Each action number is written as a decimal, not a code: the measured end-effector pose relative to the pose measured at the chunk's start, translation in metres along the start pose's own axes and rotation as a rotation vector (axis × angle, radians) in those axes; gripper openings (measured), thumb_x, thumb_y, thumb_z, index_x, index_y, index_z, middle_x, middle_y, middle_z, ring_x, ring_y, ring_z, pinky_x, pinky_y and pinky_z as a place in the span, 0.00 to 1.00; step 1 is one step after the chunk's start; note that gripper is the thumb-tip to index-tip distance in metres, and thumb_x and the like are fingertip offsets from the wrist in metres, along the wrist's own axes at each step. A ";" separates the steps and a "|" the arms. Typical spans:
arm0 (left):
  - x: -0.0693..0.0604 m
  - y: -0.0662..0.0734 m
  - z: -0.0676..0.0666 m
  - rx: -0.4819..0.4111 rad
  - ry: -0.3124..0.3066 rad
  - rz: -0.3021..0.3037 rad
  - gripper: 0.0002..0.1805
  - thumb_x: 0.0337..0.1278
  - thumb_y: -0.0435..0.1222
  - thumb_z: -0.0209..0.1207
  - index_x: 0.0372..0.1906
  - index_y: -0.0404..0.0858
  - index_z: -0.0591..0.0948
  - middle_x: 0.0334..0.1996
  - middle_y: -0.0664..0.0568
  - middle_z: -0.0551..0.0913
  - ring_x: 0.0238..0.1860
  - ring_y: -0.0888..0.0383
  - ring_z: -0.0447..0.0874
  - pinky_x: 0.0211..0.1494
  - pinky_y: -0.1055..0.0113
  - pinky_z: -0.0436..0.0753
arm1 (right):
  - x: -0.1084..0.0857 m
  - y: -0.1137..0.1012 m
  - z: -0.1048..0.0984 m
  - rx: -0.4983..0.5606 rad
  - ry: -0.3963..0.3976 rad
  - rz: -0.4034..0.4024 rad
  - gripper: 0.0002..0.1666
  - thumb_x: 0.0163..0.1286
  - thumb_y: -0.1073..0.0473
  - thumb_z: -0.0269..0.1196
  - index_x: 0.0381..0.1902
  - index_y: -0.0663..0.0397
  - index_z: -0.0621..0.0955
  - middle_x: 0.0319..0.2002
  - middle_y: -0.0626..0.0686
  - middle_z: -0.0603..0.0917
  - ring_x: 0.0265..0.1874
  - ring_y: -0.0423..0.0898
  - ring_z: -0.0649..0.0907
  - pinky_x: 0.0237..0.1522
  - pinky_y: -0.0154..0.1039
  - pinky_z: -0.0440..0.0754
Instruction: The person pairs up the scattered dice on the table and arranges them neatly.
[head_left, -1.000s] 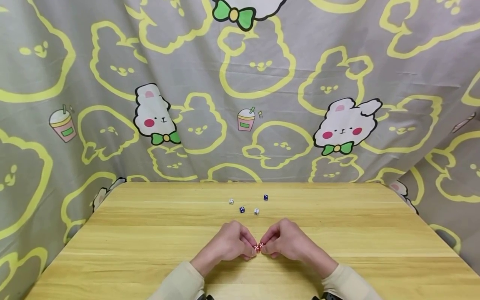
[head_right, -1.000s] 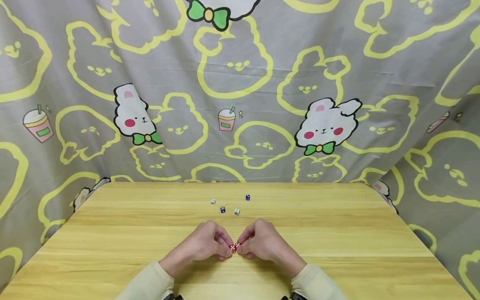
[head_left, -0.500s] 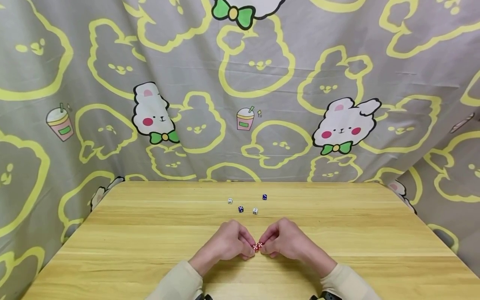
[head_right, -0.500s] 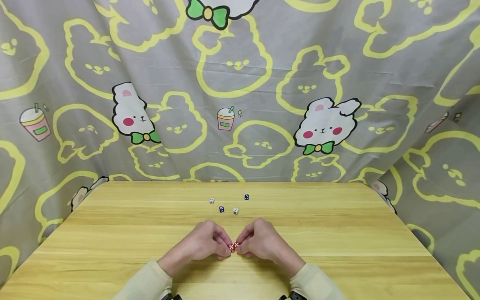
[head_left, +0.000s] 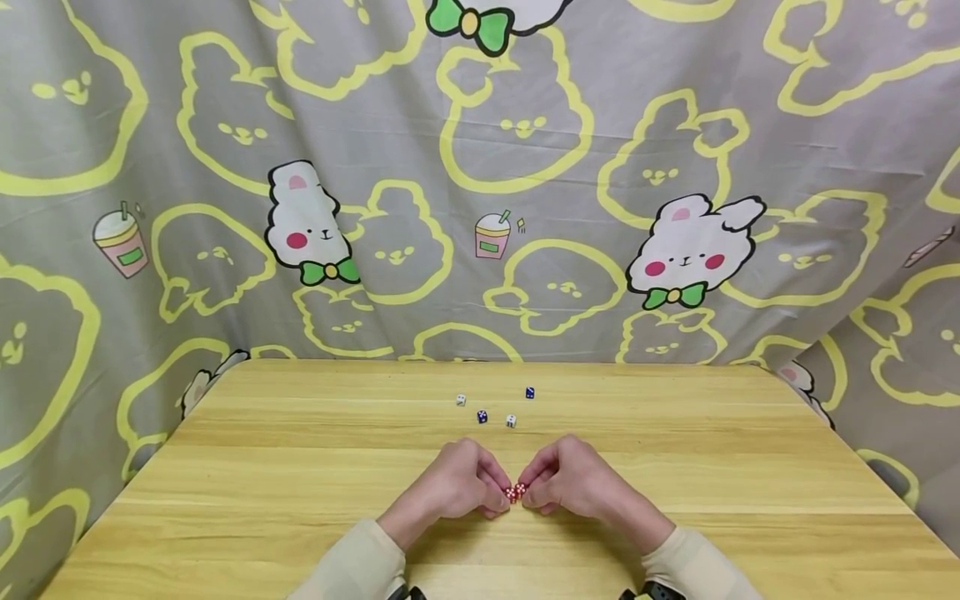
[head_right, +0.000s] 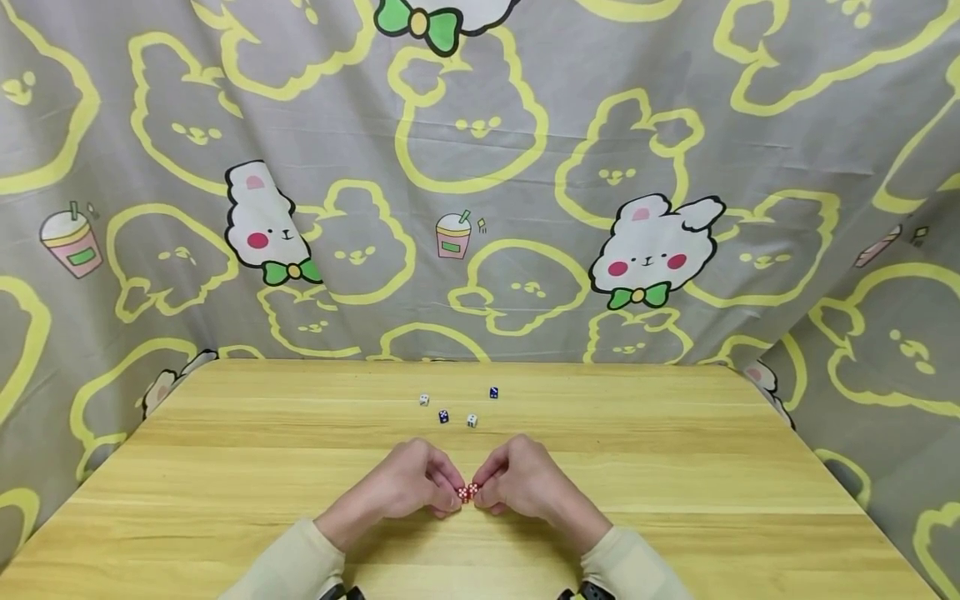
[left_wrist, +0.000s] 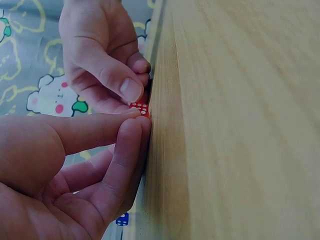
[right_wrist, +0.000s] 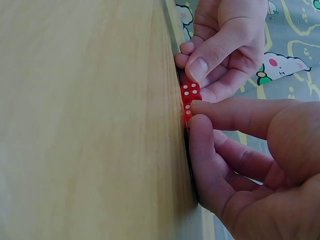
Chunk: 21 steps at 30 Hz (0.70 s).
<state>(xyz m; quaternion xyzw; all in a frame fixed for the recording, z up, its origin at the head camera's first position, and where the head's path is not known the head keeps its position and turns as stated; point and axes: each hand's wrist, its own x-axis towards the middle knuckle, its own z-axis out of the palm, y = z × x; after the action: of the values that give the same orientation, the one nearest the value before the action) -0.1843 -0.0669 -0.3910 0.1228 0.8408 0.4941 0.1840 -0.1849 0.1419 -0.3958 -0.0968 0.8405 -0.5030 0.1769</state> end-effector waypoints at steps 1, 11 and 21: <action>0.000 0.000 0.000 0.001 0.001 0.001 0.07 0.49 0.22 0.75 0.30 0.34 0.89 0.23 0.49 0.89 0.23 0.58 0.88 0.31 0.65 0.89 | 0.000 0.000 0.000 0.001 -0.002 0.001 0.08 0.58 0.72 0.76 0.35 0.62 0.89 0.28 0.53 0.88 0.27 0.42 0.87 0.33 0.39 0.91; 0.001 0.000 0.000 0.001 -0.002 -0.004 0.07 0.50 0.22 0.75 0.31 0.34 0.88 0.23 0.48 0.90 0.23 0.58 0.88 0.32 0.65 0.89 | 0.000 -0.001 -0.001 0.012 -0.013 0.008 0.08 0.59 0.72 0.76 0.36 0.63 0.89 0.28 0.53 0.89 0.26 0.42 0.87 0.33 0.39 0.91; 0.001 -0.001 0.000 -0.008 -0.001 -0.002 0.07 0.50 0.22 0.74 0.31 0.34 0.88 0.23 0.48 0.90 0.23 0.58 0.88 0.32 0.65 0.89 | 0.001 0.000 -0.002 0.016 -0.025 -0.002 0.07 0.58 0.72 0.76 0.35 0.62 0.89 0.26 0.52 0.89 0.26 0.42 0.87 0.33 0.40 0.91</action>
<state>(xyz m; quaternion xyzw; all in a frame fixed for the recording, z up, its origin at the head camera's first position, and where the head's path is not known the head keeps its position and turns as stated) -0.1853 -0.0672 -0.3918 0.1215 0.8389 0.4970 0.1854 -0.1870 0.1430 -0.3951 -0.1026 0.8341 -0.5084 0.1877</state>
